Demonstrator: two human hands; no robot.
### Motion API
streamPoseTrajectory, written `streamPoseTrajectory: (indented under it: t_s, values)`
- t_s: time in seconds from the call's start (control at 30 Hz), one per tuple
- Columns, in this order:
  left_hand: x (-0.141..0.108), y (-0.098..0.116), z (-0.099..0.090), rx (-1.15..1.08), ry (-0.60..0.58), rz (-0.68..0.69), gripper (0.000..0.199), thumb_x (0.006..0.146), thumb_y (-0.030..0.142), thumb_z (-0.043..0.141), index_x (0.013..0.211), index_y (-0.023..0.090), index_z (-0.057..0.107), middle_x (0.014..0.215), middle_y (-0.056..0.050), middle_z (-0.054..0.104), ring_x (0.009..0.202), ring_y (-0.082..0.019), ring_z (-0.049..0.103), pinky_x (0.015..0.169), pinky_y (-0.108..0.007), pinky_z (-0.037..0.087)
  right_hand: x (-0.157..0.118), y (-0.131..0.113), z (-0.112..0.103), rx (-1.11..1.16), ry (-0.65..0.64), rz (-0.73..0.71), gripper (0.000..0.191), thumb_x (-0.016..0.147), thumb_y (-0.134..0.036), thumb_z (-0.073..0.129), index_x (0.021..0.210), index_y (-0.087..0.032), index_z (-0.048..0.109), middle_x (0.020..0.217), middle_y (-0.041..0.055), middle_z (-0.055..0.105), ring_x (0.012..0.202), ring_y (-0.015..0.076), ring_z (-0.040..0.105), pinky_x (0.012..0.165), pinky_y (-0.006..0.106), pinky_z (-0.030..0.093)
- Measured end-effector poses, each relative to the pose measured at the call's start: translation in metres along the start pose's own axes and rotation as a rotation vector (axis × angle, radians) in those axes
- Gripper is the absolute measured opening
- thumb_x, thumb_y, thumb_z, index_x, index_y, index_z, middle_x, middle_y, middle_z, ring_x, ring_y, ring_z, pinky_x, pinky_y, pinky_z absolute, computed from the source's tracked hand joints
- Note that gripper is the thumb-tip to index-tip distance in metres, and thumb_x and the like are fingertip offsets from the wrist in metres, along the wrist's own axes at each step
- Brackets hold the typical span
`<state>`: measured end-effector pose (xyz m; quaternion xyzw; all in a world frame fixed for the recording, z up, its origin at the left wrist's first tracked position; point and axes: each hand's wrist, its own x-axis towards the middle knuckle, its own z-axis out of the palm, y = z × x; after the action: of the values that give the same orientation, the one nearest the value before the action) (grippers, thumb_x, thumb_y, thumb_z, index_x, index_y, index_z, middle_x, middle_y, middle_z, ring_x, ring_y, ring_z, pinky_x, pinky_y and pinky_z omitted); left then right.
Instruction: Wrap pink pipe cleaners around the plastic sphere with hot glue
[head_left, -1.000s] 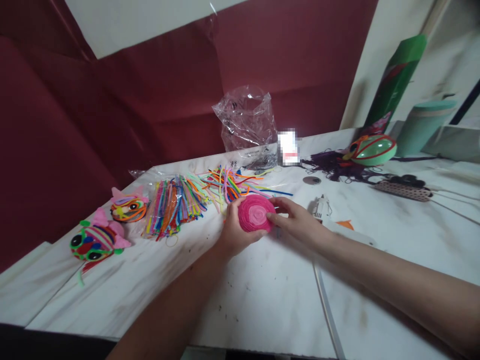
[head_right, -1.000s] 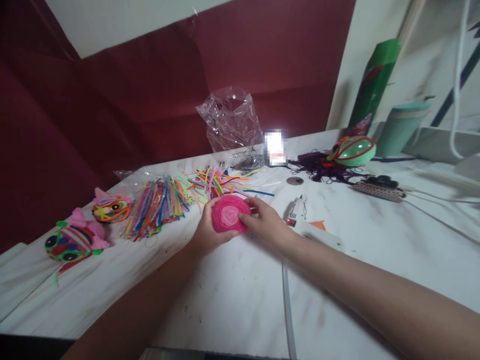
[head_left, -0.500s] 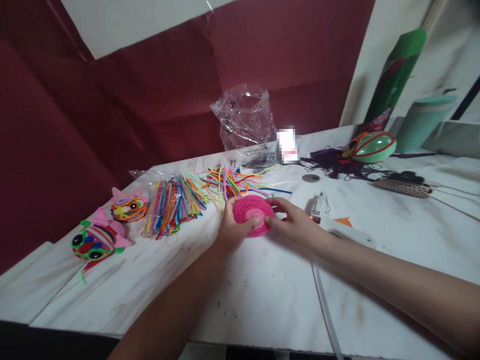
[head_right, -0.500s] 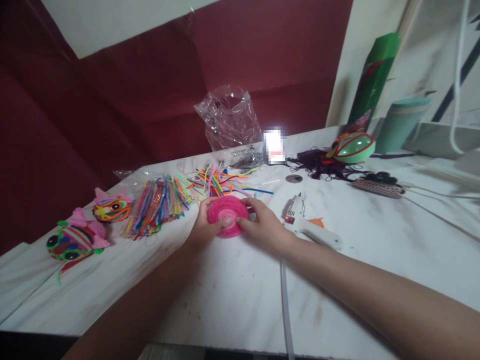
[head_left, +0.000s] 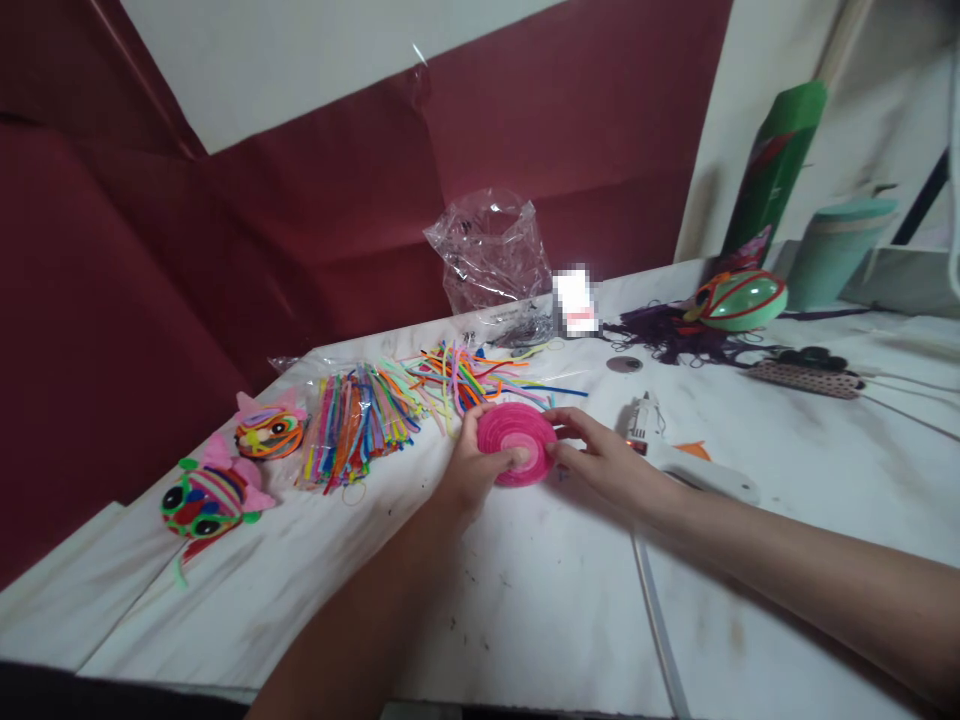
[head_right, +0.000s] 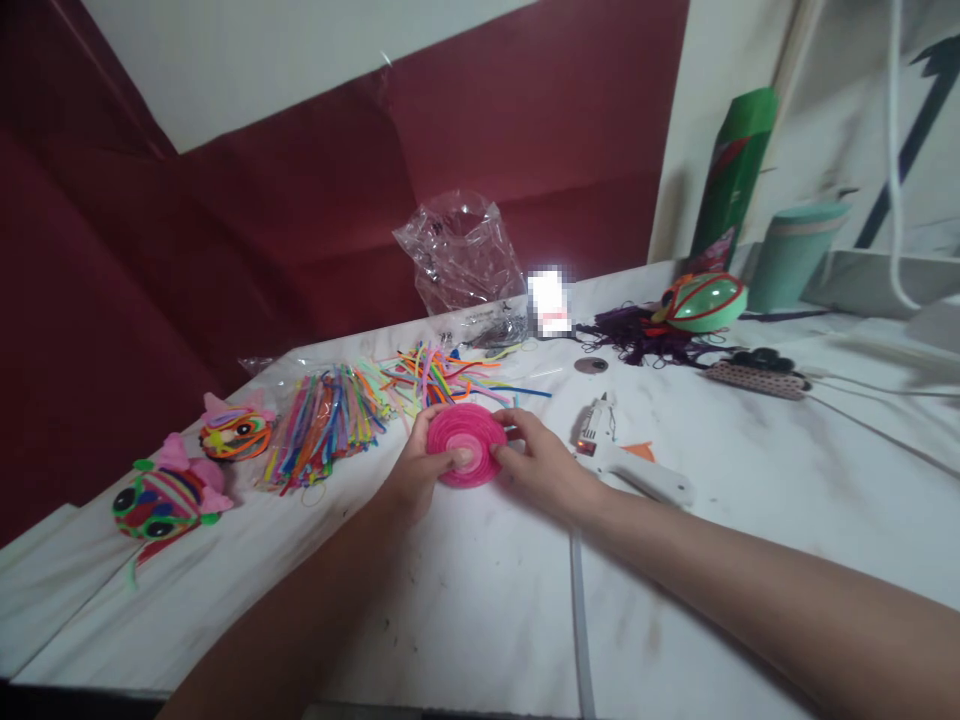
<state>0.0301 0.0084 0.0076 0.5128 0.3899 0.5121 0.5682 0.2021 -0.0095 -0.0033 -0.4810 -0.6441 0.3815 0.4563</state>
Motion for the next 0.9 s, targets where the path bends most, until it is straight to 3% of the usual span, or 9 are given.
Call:
streamPoseTrajectory:
  t_s: [0.23,0.9]
  values:
    - [-0.0034,0.001,0.0011,0.049,0.006,0.028,0.069,0.052,0.016,0.075,0.115,0.021,0.047,0.099,-0.004,0.061,0.084,-0.018,0.058,0.075,-0.03,0.047,-0.0014,-0.0051,-0.0008,-0.011,-0.001,0.034,0.034,0.077,-0.032,0.05,0.109,-0.02,0.05,0.109,0.0094,0.06,0.1,0.0231,0.058,0.074,0.036,0.051]
    - [-0.0026,-0.0044,-0.0036,0.123,-0.047,0.102,0.067,0.058,0.017,0.076,0.117,0.022,0.046,0.106,-0.005,0.06,0.093,-0.02,0.059,0.081,-0.031,0.048,-0.0053,-0.0067,0.0,-0.079,0.03,-0.041,0.029,0.08,-0.031,0.052,0.107,-0.02,0.051,0.109,0.0083,0.061,0.099,0.0214,0.059,0.071,0.034,0.052]
